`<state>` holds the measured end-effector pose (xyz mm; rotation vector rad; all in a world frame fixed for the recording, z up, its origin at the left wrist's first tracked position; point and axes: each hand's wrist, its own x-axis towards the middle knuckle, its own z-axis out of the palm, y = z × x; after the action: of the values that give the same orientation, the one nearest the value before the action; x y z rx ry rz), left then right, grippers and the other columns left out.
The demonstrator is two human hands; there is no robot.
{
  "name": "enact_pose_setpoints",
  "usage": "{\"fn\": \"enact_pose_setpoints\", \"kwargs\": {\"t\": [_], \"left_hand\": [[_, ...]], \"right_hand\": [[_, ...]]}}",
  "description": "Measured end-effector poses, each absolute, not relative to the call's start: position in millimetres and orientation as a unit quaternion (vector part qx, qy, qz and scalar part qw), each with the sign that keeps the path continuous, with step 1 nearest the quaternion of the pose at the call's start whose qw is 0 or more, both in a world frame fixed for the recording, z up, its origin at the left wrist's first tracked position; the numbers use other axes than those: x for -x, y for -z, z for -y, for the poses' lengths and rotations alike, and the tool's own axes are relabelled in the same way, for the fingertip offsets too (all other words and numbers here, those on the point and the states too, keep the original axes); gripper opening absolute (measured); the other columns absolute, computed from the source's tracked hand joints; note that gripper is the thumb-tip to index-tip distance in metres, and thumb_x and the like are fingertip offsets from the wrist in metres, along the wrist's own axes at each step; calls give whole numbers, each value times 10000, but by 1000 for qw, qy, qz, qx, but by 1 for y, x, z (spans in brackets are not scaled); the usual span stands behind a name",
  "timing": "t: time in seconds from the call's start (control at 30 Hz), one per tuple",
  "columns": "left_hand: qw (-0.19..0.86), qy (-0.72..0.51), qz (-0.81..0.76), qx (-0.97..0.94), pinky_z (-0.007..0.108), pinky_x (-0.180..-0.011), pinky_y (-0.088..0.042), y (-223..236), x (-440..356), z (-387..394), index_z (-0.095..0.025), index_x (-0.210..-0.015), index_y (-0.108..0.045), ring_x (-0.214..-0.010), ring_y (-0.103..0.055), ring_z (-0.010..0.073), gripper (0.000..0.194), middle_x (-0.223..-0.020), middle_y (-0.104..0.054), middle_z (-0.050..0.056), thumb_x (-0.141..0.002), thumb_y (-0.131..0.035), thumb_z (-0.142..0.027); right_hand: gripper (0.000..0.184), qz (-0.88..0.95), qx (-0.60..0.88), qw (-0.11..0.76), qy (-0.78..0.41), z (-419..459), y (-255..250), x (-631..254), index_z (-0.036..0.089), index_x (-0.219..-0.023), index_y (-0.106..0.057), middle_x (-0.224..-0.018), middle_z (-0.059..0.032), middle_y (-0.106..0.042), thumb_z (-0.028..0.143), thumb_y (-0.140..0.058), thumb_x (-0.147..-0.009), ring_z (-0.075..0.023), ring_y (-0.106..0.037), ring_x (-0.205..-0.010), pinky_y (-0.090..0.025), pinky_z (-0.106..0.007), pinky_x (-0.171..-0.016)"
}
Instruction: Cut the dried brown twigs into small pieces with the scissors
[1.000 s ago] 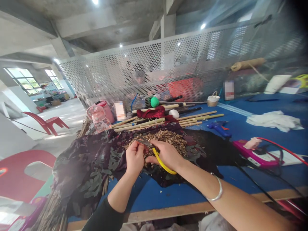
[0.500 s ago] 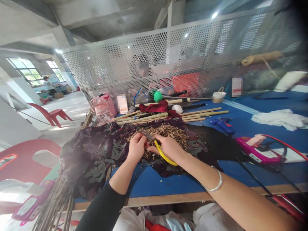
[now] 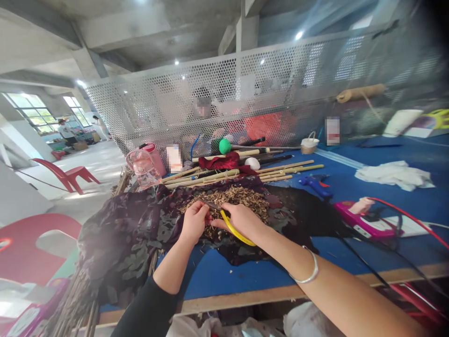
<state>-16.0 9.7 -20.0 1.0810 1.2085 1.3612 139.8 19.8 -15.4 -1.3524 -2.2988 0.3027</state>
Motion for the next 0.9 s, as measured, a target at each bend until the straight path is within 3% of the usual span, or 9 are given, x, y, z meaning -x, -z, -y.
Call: {"fn": "enact_pose_setpoints", "kwargs": {"t": [0.17,0.33,0.4,0.47,0.63,0.8,0.9], "left_hand": [[433,-502,-562,-495,215,-469,-380,22,20,-11,-180,-590,-503,-447,-448,99,193,-468,-471,-51,-705,-528,-332],[206,-379,-661,-615,227,-482,-287,19,28,-7,-172,-494,-586,-451,-411,114,314,-419,-464,-18,-698,-584,-411],[171,-367,-643,-650,230,-505,-291,18,28,-3,-190,-586,-664,-490,-446,127,243,-486,-538,0,-689,-614,-404],[180,-356,-613,-682,229,-510,-291,17,27,2,-225,-654,-702,-496,-464,133,141,-533,-587,7,-657,-658,-359],[230,-318,-589,-707,228,-465,-256,20,19,9,-242,-486,-662,-403,-408,116,89,-437,-550,-1,-535,-736,-254],[256,-280,-561,-736,227,-472,-280,19,21,9,-223,-534,-676,-443,-462,124,90,-482,-586,3,-613,-636,-212],[261,-337,-568,-704,226,-466,-289,17,25,5,-201,-592,-691,-452,-450,118,140,-486,-575,1,-677,-605,-271]], "right_hand": [[448,833,488,222,-138,-24,14,-143,231,-896,-641,-696,-56,-693,632,-570,-707,-216,-662,-668,-373,-231,-522],[488,836,448,267,-170,-29,7,-151,200,-1030,-619,-691,-51,-685,576,-596,-720,-190,-643,-631,-395,-227,-551],[502,834,437,292,-170,-30,4,-154,186,-1069,-599,-688,-44,-677,557,-596,-731,-178,-629,-614,-399,-226,-561],[493,828,432,316,-168,-31,2,-155,173,-1072,-592,-682,-40,-670,538,-596,-740,-168,-613,-598,-396,-224,-560],[472,801,433,375,-173,-29,0,-154,161,-1082,-568,-745,-50,-680,495,-608,-751,-160,-612,-631,-410,-224,-595],[438,800,421,389,-178,-27,0,-154,167,-1053,-565,-742,-44,-671,488,-602,-757,-150,-593,-604,-406,-226,-596],[442,801,423,387,-171,-26,1,-153,171,-1059,-562,-686,-25,-649,493,-597,-757,-149,-576,-583,-399,-227,-581]]}}
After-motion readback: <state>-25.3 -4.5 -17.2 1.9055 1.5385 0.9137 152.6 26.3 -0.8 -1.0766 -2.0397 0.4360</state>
